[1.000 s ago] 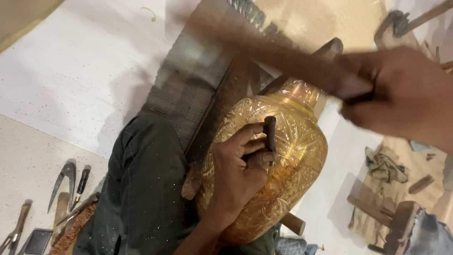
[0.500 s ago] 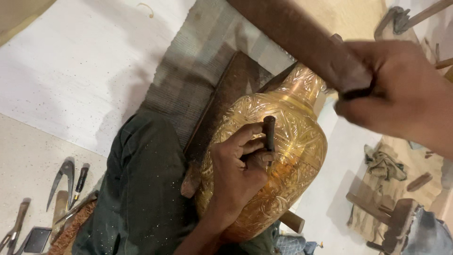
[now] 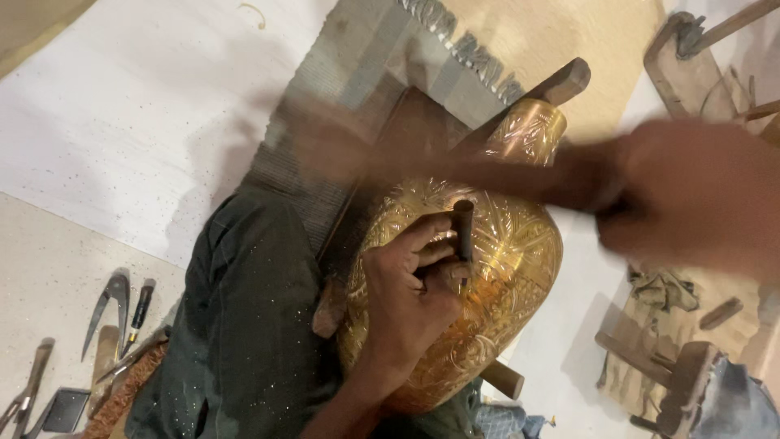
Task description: The person sits on the floor and uses a metal chisel and wooden mallet to engrave intricate patterns onto a brass vase. They repeatedly strike the chisel to create detailed designs on the vase's surface.
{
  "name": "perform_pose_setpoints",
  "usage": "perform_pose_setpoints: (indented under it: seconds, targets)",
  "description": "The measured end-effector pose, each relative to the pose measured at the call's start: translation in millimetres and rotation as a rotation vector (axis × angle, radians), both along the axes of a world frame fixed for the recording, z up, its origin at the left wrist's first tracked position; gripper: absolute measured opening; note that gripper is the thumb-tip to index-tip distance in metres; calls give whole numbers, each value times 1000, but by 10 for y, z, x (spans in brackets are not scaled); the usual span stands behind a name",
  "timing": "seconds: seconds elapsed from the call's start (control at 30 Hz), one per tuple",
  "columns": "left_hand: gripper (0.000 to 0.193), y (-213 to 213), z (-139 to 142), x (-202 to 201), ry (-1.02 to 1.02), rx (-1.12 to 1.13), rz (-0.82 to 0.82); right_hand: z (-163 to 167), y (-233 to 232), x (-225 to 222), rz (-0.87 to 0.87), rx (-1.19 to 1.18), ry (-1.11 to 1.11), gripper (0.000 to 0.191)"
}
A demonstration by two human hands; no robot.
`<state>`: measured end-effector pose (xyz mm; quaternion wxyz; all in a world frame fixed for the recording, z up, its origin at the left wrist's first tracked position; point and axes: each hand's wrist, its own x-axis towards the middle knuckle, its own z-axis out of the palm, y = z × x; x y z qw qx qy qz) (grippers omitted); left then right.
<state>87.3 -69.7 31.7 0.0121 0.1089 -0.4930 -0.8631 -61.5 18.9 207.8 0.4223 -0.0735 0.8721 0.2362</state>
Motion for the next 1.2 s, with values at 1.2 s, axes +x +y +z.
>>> perform_pose_setpoints:
  seconds: [1.2]
  targets:
    - [49,2,13,68,4,-57,15,41,-162,43,150,247,-56,41]
